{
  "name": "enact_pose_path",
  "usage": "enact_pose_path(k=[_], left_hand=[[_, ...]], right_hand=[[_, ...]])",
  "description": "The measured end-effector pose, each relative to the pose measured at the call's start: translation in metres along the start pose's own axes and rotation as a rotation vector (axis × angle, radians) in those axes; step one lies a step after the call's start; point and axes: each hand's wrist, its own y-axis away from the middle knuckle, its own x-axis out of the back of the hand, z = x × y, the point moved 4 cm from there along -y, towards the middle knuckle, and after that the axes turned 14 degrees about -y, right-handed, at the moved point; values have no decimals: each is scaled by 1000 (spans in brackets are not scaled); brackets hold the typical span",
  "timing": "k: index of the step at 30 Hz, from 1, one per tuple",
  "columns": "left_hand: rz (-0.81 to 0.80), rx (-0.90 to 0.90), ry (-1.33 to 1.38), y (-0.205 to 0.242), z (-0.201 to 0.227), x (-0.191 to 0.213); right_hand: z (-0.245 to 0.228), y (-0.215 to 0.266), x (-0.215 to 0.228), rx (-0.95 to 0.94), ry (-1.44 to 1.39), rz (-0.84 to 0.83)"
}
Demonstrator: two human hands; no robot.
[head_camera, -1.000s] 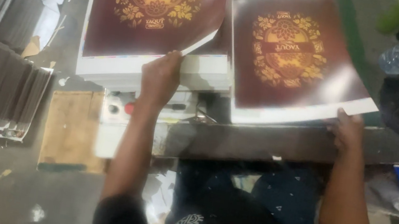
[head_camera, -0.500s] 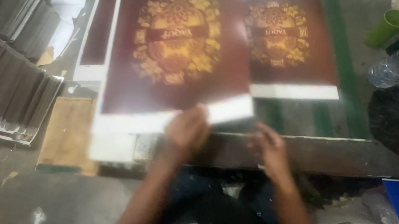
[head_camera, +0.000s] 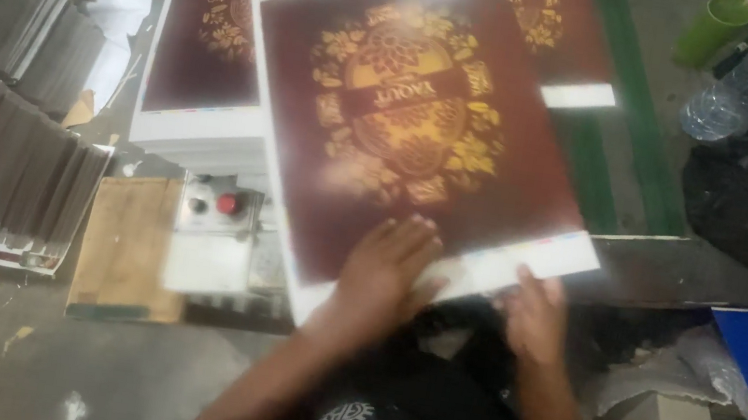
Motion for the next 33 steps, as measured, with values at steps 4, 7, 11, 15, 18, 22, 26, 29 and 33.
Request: enact_pose_path(k=[4,7,11,15,18,22,26,29,33], left_hand=[[-161,180,11,-11,-49,-4],[46,219,-184,-3,-107,-29],[30,362,-451,-2,-176,-63],[-83,426,-389,-13,-190,-58],[-195,449,-403,-18,-192,-62],[-163,400,-516,-19,-206,-62],[-153,261,-578,-38,-214,-43],[-199,174,-581,-54,-215,-23],[-517,291,-476,-68,-223,-15]], right_hand=[[-27,16,24,157,37,47],[-28,14,68,138,68,174],[-42,24,100,176,127,287],[-40,25,154,230,91,293],[-71,32,122,3,331,614],[-54,10,165,154,263,497],[-46,-30,170,55,412,389],[-42,-64,152,58,439,324],[-30,-127,162,40,378,202]])
